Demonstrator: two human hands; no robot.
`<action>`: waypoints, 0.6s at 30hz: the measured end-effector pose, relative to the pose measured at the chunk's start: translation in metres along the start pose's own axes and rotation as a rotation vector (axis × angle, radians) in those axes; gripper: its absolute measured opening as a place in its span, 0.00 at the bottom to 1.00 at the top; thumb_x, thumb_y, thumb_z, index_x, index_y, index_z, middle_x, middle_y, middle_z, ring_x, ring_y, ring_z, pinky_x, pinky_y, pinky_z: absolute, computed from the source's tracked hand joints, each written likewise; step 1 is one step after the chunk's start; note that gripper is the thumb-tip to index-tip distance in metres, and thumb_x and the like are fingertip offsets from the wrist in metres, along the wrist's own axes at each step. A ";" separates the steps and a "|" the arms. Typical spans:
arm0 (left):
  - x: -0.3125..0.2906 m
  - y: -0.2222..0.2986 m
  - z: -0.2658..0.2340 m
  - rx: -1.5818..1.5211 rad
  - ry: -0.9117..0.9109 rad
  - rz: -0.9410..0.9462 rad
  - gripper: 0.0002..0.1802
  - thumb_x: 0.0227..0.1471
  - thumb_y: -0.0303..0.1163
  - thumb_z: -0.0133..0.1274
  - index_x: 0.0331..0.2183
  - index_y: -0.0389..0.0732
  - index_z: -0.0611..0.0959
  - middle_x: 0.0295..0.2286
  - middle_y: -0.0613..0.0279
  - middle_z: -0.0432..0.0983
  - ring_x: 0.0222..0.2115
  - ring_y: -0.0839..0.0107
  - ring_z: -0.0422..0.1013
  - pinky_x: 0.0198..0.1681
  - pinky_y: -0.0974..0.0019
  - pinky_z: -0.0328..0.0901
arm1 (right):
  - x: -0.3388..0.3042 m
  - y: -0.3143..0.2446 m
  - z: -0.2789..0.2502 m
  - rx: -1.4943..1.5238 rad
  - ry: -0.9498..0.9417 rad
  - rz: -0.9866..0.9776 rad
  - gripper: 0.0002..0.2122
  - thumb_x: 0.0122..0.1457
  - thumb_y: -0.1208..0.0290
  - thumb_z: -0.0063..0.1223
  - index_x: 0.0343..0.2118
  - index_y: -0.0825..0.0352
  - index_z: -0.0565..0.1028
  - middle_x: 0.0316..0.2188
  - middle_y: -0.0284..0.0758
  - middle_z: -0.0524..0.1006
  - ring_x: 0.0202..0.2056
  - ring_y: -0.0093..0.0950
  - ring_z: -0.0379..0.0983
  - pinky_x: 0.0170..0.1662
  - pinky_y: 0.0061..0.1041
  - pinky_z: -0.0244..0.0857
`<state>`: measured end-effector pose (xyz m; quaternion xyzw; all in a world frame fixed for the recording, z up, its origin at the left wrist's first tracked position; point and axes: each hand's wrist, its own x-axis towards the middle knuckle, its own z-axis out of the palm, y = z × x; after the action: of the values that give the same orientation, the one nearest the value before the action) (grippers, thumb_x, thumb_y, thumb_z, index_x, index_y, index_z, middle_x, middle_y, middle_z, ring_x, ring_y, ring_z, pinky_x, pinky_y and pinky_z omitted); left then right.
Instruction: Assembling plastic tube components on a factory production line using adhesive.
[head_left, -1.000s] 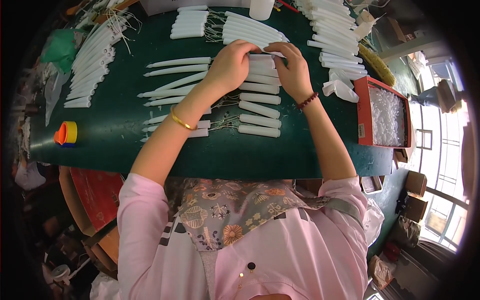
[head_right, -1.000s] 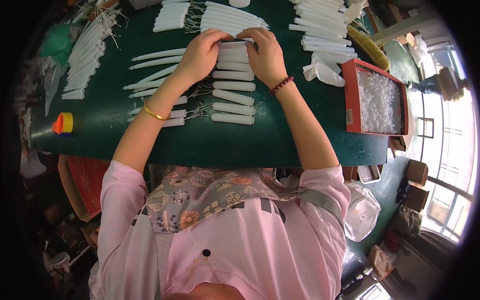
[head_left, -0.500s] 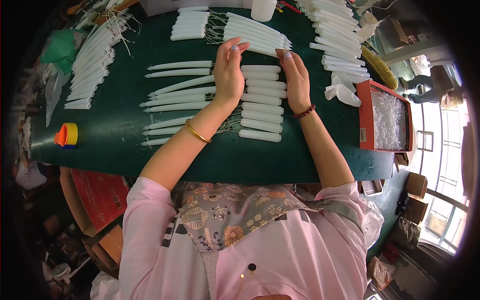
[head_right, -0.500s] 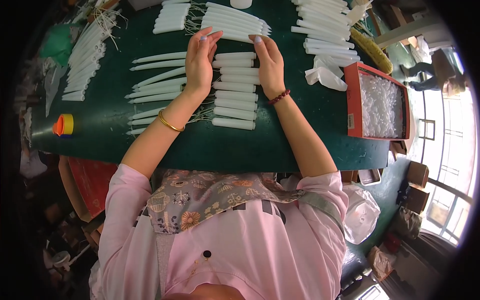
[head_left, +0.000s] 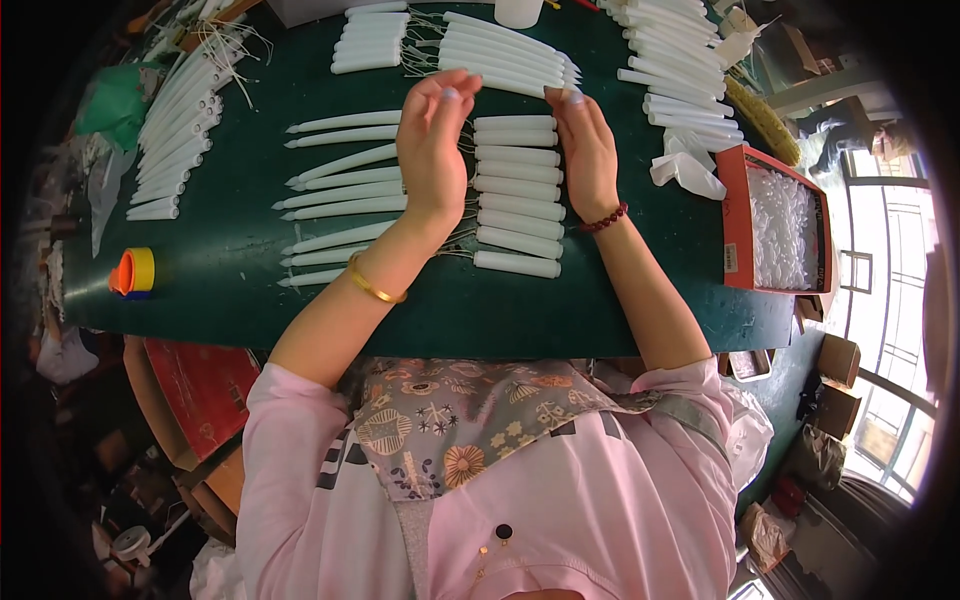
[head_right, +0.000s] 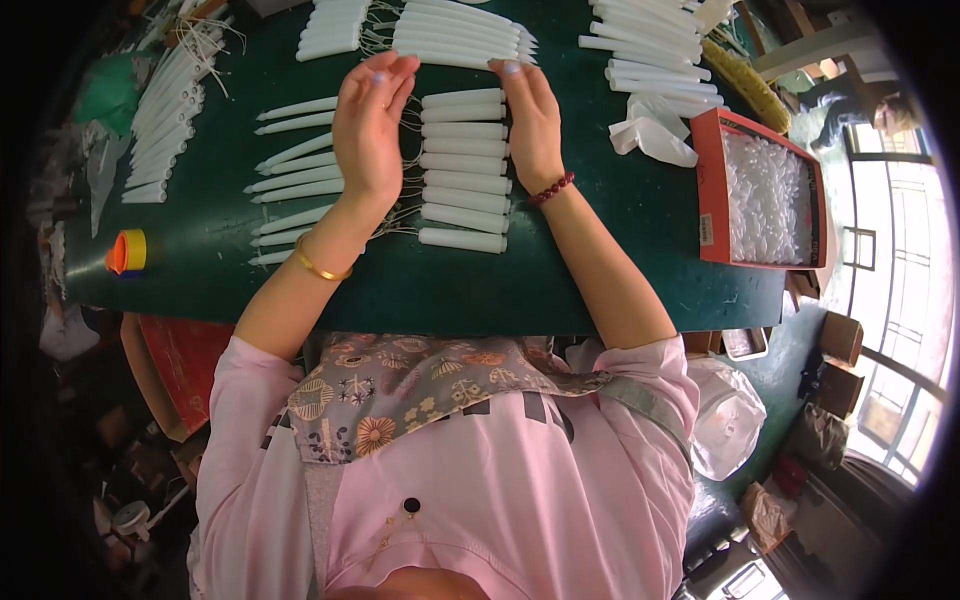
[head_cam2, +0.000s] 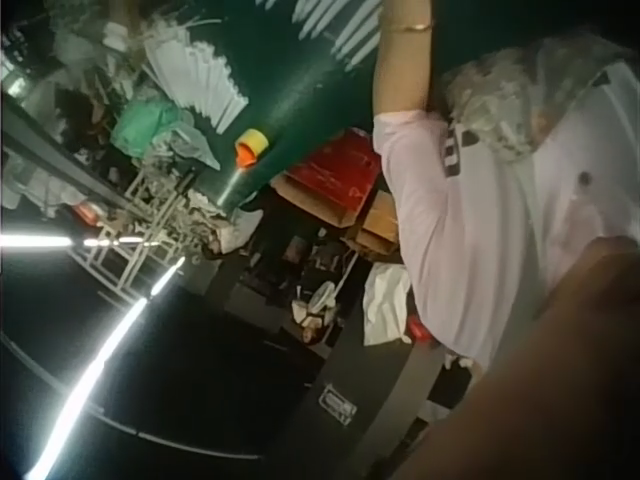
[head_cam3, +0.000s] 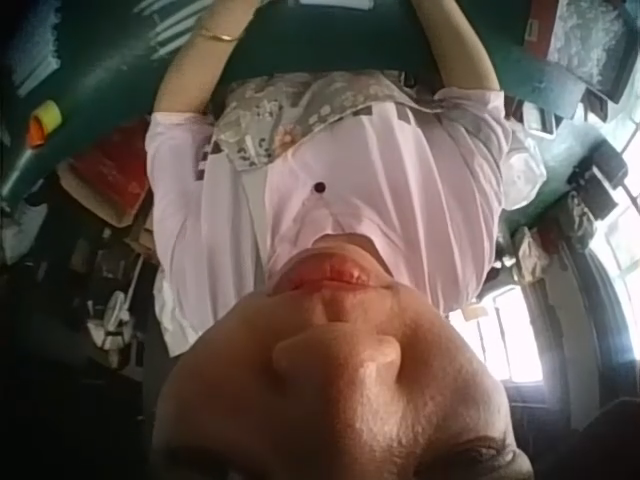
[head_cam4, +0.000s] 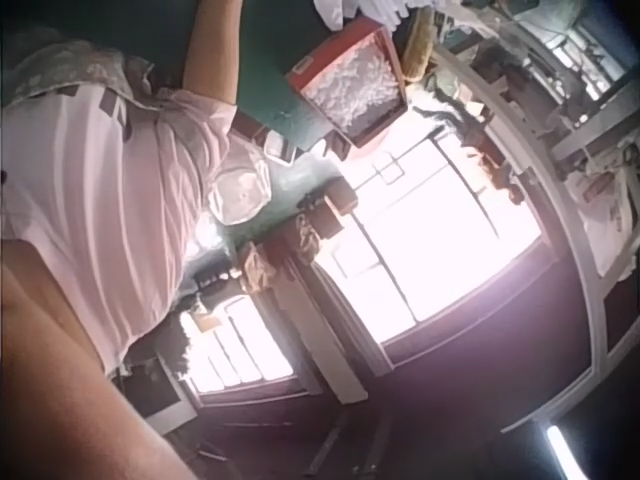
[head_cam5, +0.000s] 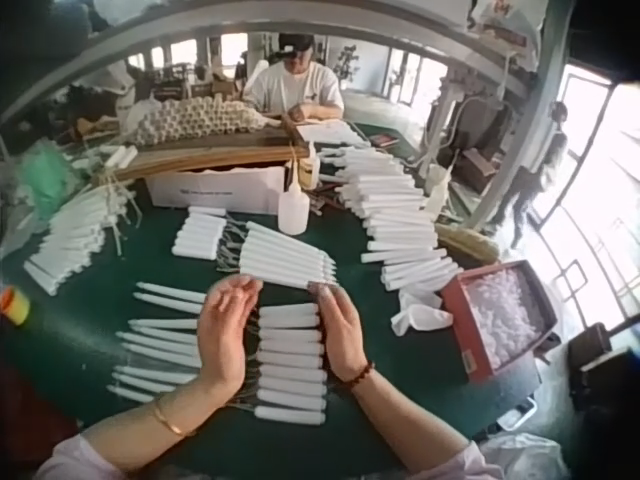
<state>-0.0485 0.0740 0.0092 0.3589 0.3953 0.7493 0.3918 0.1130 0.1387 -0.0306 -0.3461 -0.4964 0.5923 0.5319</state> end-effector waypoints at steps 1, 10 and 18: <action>-0.011 0.015 -0.011 0.186 -0.191 0.023 0.12 0.67 0.30 0.52 0.49 0.37 0.79 0.44 0.60 0.79 0.44 0.74 0.73 0.50 0.72 0.66 | 0.000 0.000 -0.005 -0.220 -0.066 -0.017 0.13 0.72 0.67 0.50 0.54 0.67 0.76 0.52 0.35 0.79 0.56 0.32 0.72 0.63 0.32 0.62; -0.110 0.034 -0.027 1.204 -0.758 0.588 0.08 0.53 0.30 0.59 0.37 0.43 0.86 0.35 0.67 0.72 0.33 0.68 0.71 0.36 0.63 0.63 | 0.028 -0.027 0.000 -1.150 -0.580 -0.477 0.11 0.62 0.70 0.59 0.47 0.62 0.83 0.45 0.37 0.81 0.48 0.39 0.76 0.54 0.36 0.69; -0.080 0.050 -0.036 1.132 -0.552 0.488 0.12 0.44 0.35 0.70 0.34 0.46 0.87 0.31 0.68 0.73 0.33 0.66 0.72 0.36 0.58 0.62 | 0.013 -0.032 0.009 -1.053 -0.392 -0.632 0.10 0.60 0.72 0.61 0.45 0.64 0.83 0.44 0.36 0.80 0.47 0.38 0.77 0.52 0.35 0.71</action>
<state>-0.0596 -0.0261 0.0191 0.7661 0.5199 0.3746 0.0497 0.1115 0.1478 0.0039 -0.2831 -0.8868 0.1362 0.3390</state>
